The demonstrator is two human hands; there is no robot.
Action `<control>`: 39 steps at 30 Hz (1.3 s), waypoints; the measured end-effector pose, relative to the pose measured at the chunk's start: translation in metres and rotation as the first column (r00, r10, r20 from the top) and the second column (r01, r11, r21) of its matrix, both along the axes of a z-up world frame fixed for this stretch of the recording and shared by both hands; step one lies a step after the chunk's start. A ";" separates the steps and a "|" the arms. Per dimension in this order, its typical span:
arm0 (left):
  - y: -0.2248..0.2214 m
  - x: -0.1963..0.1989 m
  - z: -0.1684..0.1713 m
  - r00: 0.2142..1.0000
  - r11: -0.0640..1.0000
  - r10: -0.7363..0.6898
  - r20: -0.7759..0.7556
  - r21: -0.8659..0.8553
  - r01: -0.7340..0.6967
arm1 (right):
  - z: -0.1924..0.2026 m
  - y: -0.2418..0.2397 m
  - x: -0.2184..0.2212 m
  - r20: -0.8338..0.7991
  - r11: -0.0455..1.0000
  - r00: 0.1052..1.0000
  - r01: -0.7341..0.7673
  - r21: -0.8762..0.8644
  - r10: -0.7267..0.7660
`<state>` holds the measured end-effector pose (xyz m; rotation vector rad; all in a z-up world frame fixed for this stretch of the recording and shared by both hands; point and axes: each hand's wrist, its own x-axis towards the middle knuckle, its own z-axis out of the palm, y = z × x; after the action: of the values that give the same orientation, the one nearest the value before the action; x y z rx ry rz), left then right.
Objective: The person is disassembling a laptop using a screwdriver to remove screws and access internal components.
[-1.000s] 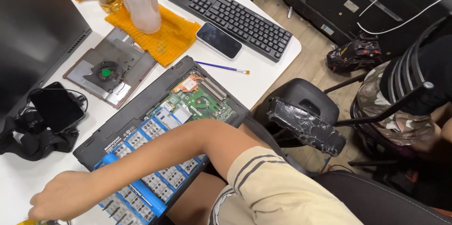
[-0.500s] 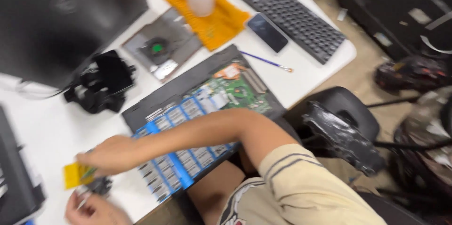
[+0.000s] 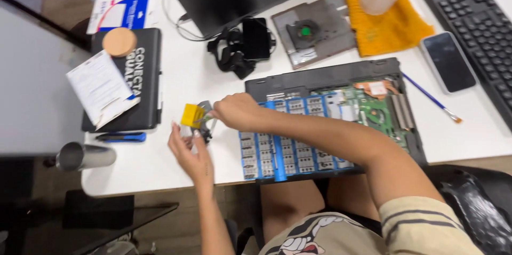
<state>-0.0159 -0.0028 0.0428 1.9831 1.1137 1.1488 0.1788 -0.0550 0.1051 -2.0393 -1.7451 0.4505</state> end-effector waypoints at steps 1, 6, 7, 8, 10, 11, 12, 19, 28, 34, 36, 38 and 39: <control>-0.004 0.003 0.011 0.998 0.998 -0.055 -0.036 -0.010 0.054 | 0.002 -0.001 -0.001 0.091 1.000 0.996 0.003 0.007 -0.003; -0.002 0.002 0.003 0.984 0.980 -0.080 -0.156 0.170 0.107 | 0.016 -0.010 -0.001 -0.005 0.999 1.000 -0.030 0.029 0.030; -0.001 0.001 0.000 0.985 0.968 -0.093 -0.147 0.220 0.124 | 0.017 -0.013 -0.001 -0.094 0.999 0.994 -0.052 0.002 0.052; 0.000 0.001 -0.002 0.986 0.972 -0.069 -0.151 0.212 0.100 | 0.015 -0.012 0.000 -0.098 0.997 0.992 -0.078 -0.004 0.077; 0.004 -0.001 -0.006 0.977 0.973 -0.100 -0.189 0.188 0.136 | 0.009 -0.010 0.000 0.219 0.998 0.974 -0.047 -0.034 0.053; 0.002 -0.001 -0.006 0.977 0.977 -0.077 -0.197 0.182 0.113 | 0.004 -0.010 0.002 0.211 0.997 0.974 -0.072 -0.038 0.078; 0.002 -0.001 -0.005 0.975 0.981 -0.091 -0.201 0.150 0.122 | 0.000 -0.008 0.004 0.219 0.999 0.974 -0.049 0.003 0.047; 0.000 -0.001 -0.006 0.974 0.988 -0.103 -0.204 0.096 0.125 | 0.011 -0.007 0.000 0.023 0.997 0.998 -0.067 0.037 0.066; -0.001 0.001 -0.007 0.976 0.993 -0.078 -0.201 0.074 0.095 | 0.027 -0.019 -0.002 0.185 0.997 0.983 0.003 0.074 -0.016; -0.003 0.002 -0.002 0.977 0.994 -0.080 -0.198 0.057 0.093 | 0.030 -0.014 -0.007 0.099 0.999 0.995 -0.030 0.034 0.027; -0.002 0.001 -0.002 0.976 0.994 -0.083 -0.199 0.058 0.096 | 0.026 -0.012 -0.003 0.146 0.998 0.989 -0.018 0.055 0.010; -0.002 0.001 -0.002 0.976 0.994 -0.085 -0.201 0.055 0.098 | 0.024 -0.012 -0.003 0.193 0.997 0.981 -0.008 0.071 -0.006; -0.002 0.001 -0.002 0.976 0.994 -0.084 -0.199 0.052 0.096 | 0.025 -0.012 -0.005 0.077 0.998 0.997 -0.027 0.050 0.024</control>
<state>-0.0151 -0.0051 0.0410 2.2099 1.0840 0.9673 0.1733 -0.0673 0.1299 -2.0252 -1.8102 0.3357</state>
